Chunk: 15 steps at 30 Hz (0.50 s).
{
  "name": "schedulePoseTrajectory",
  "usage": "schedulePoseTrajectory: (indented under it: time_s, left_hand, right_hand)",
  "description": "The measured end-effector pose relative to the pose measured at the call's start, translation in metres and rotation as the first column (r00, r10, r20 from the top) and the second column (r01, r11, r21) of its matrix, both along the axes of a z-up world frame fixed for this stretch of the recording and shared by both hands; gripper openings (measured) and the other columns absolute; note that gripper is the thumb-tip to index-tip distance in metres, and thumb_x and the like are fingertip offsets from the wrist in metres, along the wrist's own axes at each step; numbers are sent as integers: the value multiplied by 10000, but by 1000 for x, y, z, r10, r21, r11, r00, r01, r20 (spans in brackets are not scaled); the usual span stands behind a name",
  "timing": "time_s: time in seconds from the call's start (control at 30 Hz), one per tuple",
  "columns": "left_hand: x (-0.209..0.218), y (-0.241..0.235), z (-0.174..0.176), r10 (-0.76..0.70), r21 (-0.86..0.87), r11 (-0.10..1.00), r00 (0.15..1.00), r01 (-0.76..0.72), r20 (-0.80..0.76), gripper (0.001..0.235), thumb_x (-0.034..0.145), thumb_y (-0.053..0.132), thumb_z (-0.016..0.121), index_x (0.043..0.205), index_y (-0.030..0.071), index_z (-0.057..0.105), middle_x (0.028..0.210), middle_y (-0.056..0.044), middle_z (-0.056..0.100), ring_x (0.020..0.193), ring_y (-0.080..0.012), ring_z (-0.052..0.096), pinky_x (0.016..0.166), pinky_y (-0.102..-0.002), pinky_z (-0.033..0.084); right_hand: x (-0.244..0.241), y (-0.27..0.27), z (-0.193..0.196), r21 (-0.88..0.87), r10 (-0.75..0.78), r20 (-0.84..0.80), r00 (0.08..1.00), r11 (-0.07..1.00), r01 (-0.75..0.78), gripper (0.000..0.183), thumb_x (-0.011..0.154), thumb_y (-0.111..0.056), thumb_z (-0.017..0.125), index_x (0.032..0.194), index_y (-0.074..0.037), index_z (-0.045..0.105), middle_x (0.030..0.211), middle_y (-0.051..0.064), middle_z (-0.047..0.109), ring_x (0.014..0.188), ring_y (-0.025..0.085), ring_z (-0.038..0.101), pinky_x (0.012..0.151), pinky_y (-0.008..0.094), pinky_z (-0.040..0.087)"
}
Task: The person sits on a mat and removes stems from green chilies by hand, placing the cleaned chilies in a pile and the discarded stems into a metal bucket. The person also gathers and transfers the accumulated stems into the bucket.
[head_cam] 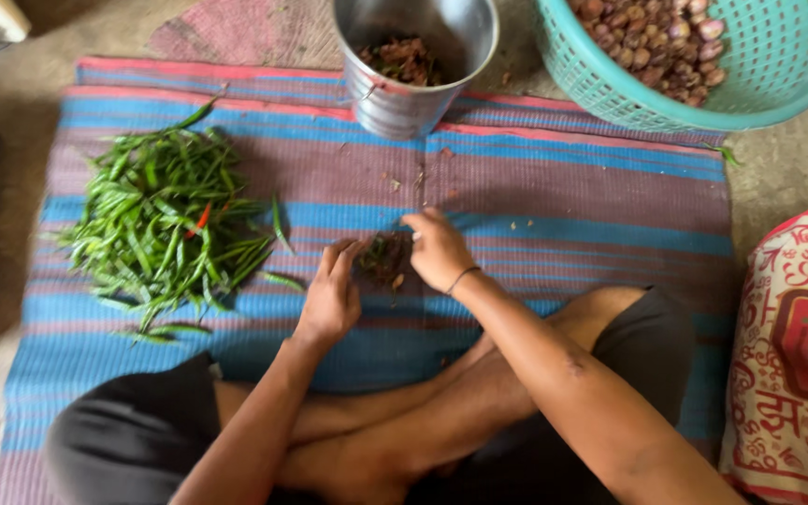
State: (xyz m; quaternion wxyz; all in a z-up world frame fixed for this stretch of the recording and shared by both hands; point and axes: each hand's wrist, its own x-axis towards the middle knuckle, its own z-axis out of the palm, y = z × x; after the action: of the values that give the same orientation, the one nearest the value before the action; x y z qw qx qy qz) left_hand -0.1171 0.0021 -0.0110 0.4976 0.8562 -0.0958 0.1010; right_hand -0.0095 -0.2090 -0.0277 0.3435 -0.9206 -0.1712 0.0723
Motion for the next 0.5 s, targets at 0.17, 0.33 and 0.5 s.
schedulePoseTrajectory:
  time_s: [0.17, 0.33, 0.5]
  left_hand:
    - [-9, 7, 3, -16, 92, 996, 996, 8, 91, 621, 864, 14, 604, 1471, 41, 478, 1390, -230, 508, 1254, -446, 522, 1083, -512, 449]
    - [-23, -3, 3, -4, 280, 960, 1000, -5, 30, 575, 877, 149, 688, 1409, 33, 503, 1405, -193, 499, 1276, -412, 473, 1064, -544, 378]
    - [-32, -2, 0, 54, 277, 959, 997, -66, 48, 557, 887, 150, 689, 1406, 40, 518, 1400, -182, 503, 1281, -391, 475, 1084, -530, 373]
  right_hand:
    - [-14, -44, 3, -158, -119, 7, 993, 980, 118, 141, 904, -151, 655, 950, -72, 764, 959, 145, 755, 921, 365, 711, 811, 465, 561]
    - [-64, -39, 57, -439, 52, -256, 965, 883, -164, 291, 843, -363, 774, 895, -78, 752, 878, 140, 748, 818, 329, 719, 760, 466, 568]
    - [-99, -16, 96, -669, 84, -476, 876, 613, -422, 428, 870, -446, 795, 923, -23, 767, 937, 193, 748, 866, 335, 717, 810, 453, 576]
